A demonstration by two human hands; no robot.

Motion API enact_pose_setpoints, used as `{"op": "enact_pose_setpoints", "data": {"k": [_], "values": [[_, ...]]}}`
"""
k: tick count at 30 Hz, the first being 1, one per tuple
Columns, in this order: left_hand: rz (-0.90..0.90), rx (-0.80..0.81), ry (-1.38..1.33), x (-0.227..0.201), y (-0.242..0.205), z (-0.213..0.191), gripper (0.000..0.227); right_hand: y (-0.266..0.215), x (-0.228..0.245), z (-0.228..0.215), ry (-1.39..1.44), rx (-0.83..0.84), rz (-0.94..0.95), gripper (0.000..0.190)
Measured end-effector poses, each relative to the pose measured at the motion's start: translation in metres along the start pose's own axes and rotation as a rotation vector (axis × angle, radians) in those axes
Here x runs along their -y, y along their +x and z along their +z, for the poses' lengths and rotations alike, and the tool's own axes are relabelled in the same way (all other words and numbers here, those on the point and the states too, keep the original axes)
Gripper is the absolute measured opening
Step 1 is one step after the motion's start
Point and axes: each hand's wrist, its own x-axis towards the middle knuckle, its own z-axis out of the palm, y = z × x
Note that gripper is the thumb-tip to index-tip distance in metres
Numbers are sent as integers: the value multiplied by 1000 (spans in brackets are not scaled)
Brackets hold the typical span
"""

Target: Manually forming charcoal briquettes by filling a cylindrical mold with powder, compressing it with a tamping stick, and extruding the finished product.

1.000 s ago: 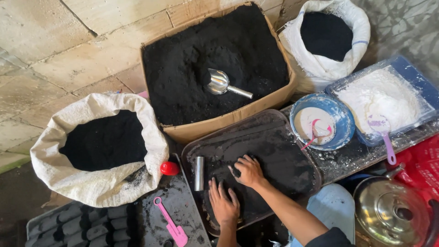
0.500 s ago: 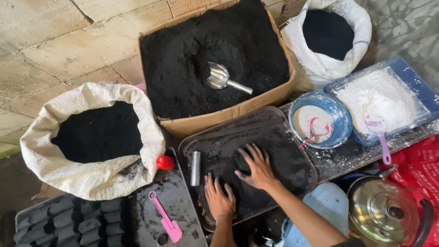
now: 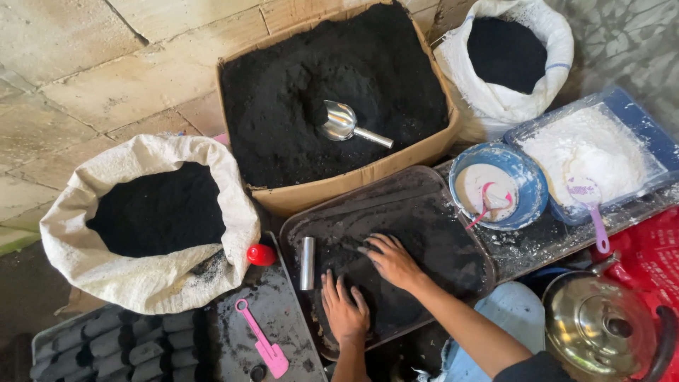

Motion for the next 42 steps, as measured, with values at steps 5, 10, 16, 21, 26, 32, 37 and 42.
{"op": "enact_pose_setpoints", "data": {"k": [5,10,16,21,26,32,37,42], "values": [[40,-42,-41,-1,0,-5,43,-22,22,-46,-138,15,410,65],[80,-89,-65,-2,-2,-7,42,-21,29,-43,-78,93,626,95],[43,-48,-74,-3,-3,-9,43,21,48,-30,30,94,482,92],[63,-72,-82,-2,-4,-7,42,58,60,-20,-60,37,228,47],[68,-131,-79,3,-5,0,40,75,62,-10,-39,133,-83,39],[97,-147,-79,0,-4,1,41,39,52,1,-459,-169,154,45],[136,-174,-104,-2,-5,-5,39,8,26,-10,-325,-198,284,42],[127,-159,-102,2,-6,-1,39,-11,14,-32,-183,-186,541,49]]}}
